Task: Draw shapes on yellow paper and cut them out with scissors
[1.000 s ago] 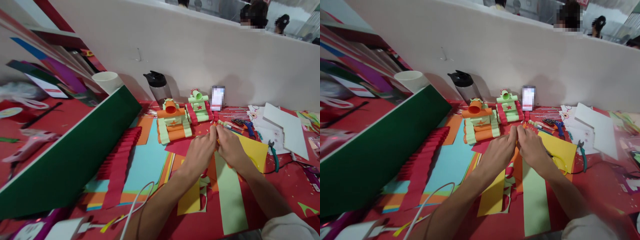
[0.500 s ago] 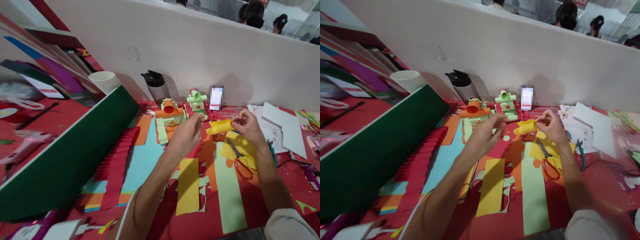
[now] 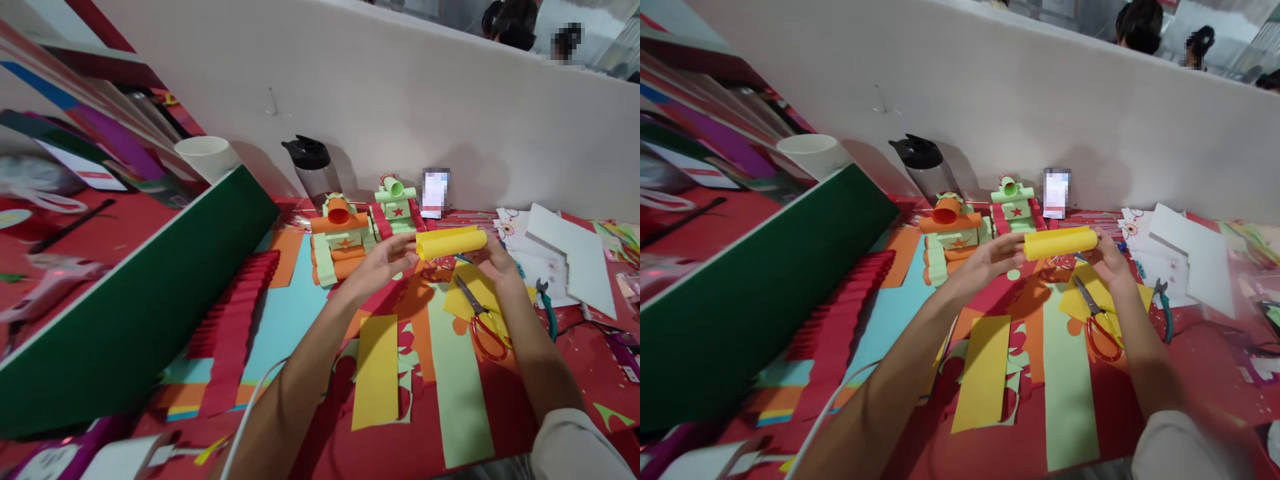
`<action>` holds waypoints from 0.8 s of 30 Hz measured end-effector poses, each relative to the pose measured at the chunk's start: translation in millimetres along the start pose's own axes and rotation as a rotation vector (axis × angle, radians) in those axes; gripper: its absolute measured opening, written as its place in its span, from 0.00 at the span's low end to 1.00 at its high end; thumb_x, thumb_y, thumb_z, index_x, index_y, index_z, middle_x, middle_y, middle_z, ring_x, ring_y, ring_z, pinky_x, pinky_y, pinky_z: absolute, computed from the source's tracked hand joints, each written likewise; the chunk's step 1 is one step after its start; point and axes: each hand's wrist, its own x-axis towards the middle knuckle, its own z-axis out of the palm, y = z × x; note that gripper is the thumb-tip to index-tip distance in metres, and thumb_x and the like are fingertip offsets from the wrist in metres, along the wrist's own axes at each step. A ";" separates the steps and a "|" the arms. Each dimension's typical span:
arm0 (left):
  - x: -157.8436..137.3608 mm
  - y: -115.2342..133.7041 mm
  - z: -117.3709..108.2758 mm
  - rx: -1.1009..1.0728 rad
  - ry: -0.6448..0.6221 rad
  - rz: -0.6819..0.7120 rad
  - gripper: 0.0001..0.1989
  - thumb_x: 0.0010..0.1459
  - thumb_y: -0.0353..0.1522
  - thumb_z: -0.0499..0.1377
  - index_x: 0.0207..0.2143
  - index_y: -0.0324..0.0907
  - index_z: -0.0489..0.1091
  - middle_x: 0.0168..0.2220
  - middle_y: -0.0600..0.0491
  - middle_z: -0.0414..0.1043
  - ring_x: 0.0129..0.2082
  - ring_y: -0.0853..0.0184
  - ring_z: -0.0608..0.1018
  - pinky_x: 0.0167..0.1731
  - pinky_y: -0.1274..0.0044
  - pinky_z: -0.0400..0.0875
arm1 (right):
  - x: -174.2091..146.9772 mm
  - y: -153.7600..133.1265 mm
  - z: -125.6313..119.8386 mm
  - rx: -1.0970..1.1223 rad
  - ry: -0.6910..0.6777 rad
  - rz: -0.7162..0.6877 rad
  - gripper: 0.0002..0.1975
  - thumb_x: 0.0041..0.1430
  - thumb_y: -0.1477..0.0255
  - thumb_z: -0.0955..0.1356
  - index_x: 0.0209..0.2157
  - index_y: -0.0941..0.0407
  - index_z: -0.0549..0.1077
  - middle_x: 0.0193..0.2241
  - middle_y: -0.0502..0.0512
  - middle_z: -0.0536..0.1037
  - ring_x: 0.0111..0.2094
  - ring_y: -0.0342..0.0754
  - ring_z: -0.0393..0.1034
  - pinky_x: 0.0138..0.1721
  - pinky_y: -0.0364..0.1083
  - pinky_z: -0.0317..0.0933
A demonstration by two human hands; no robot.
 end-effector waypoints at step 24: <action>18.7 -45.2 4.0 -0.101 0.241 0.081 0.19 0.47 0.44 0.74 0.35 0.40 0.80 0.31 0.51 0.82 0.27 0.67 0.76 0.28 0.78 0.70 | -25.8 -22.6 28.5 -0.577 -0.081 -0.300 0.16 0.48 0.66 0.81 0.37 0.54 0.80 0.36 0.52 0.83 0.38 0.47 0.77 0.41 0.46 0.73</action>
